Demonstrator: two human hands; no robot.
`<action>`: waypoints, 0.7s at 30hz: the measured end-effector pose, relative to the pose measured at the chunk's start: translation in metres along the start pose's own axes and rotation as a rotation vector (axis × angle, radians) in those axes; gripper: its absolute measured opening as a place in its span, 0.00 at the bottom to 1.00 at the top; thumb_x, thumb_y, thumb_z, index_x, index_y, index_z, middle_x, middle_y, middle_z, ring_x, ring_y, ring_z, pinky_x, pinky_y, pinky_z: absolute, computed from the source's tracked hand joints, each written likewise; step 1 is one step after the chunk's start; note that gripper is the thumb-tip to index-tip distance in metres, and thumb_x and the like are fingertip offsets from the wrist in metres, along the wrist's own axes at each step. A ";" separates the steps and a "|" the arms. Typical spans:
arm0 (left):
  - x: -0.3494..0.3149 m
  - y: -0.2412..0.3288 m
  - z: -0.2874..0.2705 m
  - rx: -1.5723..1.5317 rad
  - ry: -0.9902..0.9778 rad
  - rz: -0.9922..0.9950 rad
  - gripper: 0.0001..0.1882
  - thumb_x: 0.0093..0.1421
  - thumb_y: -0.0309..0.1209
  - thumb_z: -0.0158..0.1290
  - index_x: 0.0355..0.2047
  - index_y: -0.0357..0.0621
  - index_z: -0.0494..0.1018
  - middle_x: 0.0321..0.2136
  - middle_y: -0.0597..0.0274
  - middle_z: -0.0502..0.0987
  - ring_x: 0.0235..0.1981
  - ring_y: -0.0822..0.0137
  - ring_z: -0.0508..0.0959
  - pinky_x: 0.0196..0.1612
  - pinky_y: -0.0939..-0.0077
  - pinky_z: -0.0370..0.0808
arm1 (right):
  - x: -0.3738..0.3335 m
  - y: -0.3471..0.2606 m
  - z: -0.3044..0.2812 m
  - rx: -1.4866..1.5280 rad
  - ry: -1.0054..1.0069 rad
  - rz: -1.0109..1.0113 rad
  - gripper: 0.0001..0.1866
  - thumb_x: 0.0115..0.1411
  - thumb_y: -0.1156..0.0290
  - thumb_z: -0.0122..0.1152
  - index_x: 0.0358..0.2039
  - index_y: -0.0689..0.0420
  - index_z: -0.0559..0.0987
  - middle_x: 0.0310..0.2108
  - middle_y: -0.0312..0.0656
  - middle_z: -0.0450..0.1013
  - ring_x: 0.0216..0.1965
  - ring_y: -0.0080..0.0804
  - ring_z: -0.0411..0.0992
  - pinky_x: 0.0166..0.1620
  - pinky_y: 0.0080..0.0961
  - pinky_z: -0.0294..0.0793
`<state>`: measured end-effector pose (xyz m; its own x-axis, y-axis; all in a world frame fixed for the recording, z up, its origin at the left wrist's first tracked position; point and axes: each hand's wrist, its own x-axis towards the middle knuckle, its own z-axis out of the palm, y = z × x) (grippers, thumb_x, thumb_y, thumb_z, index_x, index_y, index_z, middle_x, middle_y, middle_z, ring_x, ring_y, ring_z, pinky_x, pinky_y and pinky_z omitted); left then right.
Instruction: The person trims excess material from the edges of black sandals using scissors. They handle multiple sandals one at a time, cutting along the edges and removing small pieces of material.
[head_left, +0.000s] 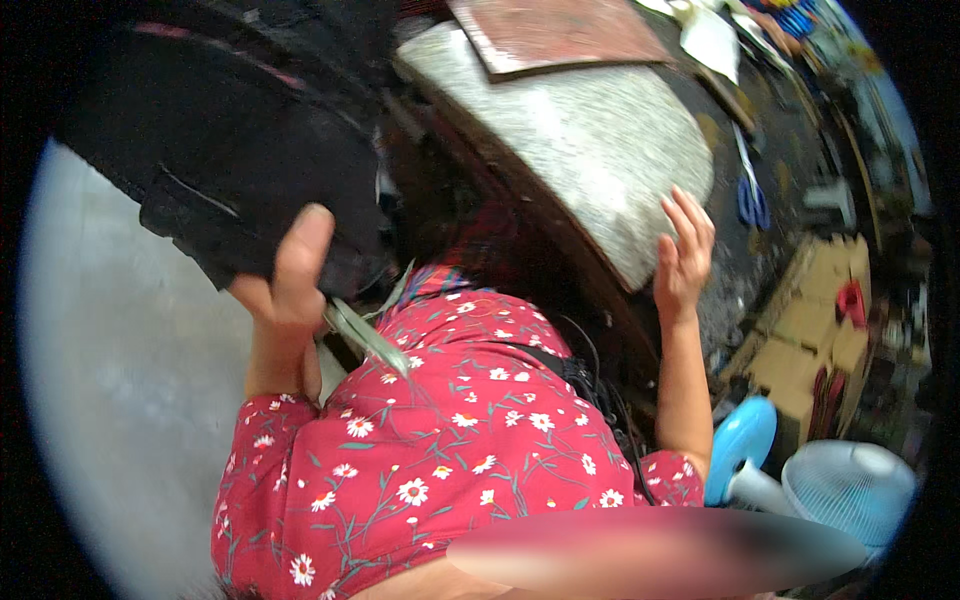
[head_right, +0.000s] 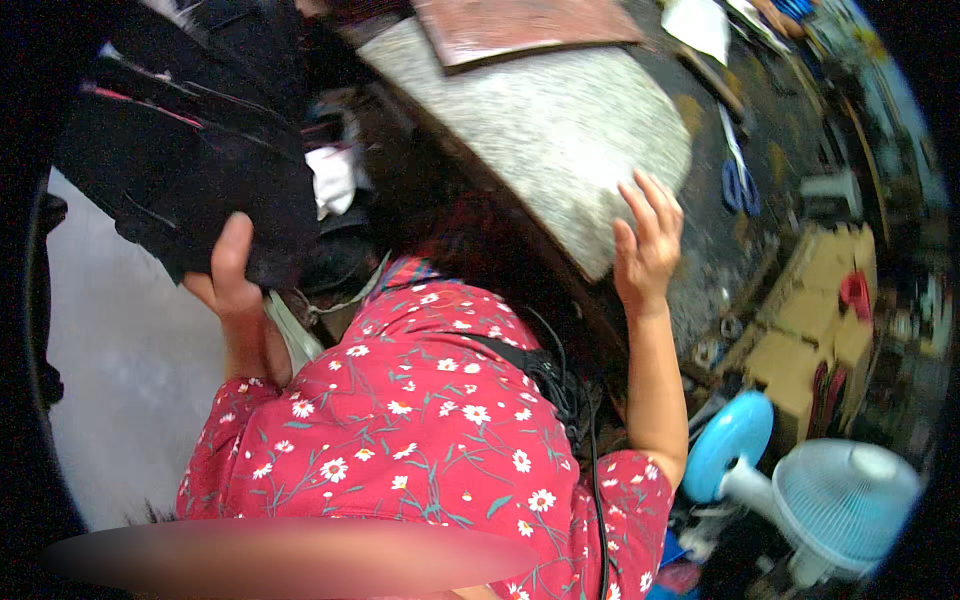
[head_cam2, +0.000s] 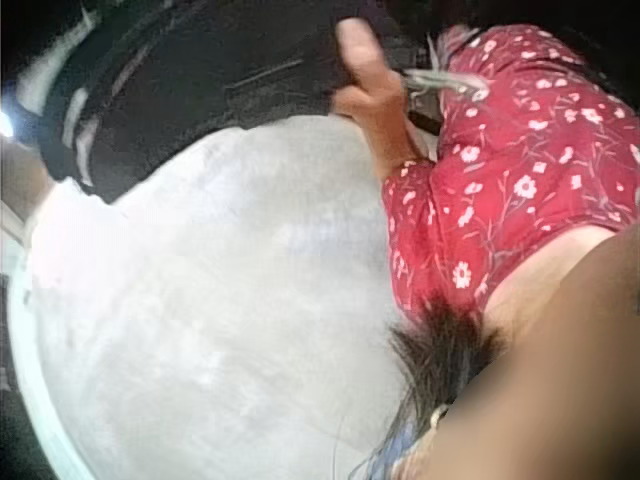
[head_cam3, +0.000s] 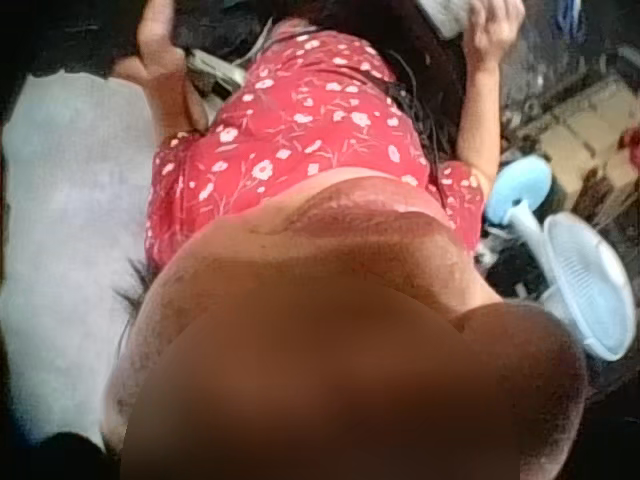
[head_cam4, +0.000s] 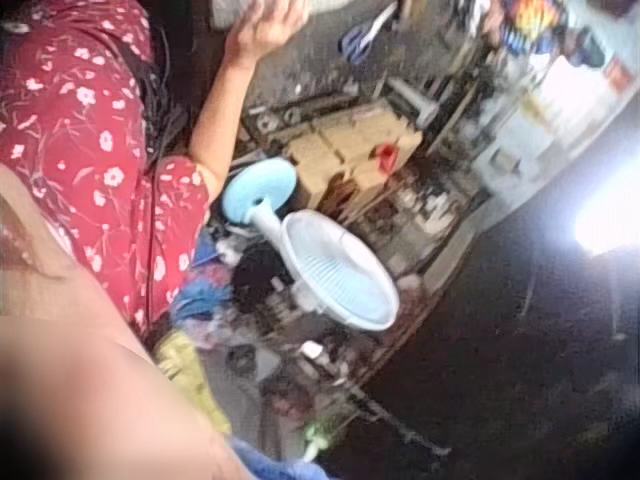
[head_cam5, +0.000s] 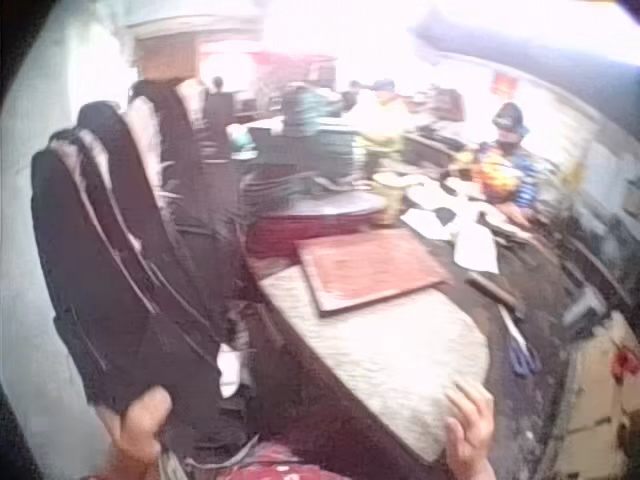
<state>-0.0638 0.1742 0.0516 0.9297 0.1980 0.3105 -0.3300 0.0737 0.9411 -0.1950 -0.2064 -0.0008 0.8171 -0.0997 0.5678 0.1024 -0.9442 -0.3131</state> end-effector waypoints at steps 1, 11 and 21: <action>-0.008 0.011 0.011 -0.057 -0.207 -0.057 0.21 0.55 0.23 0.62 0.50 0.35 0.77 0.56 0.46 0.73 0.53 0.54 0.77 0.60 0.64 0.71 | 0.009 0.002 0.001 0.008 0.023 -0.022 0.18 0.69 0.58 0.55 0.50 0.57 0.80 0.57 0.48 0.73 0.61 0.49 0.67 0.64 0.42 0.63; 0.002 -0.011 0.234 0.648 -1.297 0.717 0.34 0.61 0.57 0.48 0.33 0.31 0.81 0.35 0.39 0.81 0.40 0.43 0.81 0.46 0.55 0.77 | 0.040 0.133 -0.048 -0.386 0.053 0.478 0.19 0.63 0.66 0.59 0.54 0.55 0.78 0.48 0.49 0.75 0.53 0.49 0.72 0.56 0.40 0.70; 0.005 0.011 0.205 0.491 -1.143 1.028 0.47 0.56 0.69 0.51 0.45 0.27 0.76 0.43 0.43 0.79 0.48 0.48 0.77 0.54 0.56 0.69 | 0.033 0.190 -0.065 -0.646 -0.300 0.752 0.25 0.58 0.57 0.66 0.55 0.53 0.79 0.51 0.51 0.75 0.54 0.51 0.73 0.56 0.42 0.73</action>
<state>-0.0298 -0.0245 0.0910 0.0623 -0.8482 0.5260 -0.9863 0.0281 0.1623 -0.1850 -0.4093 0.0080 0.6609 -0.7345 0.1537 -0.7444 -0.6677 0.0101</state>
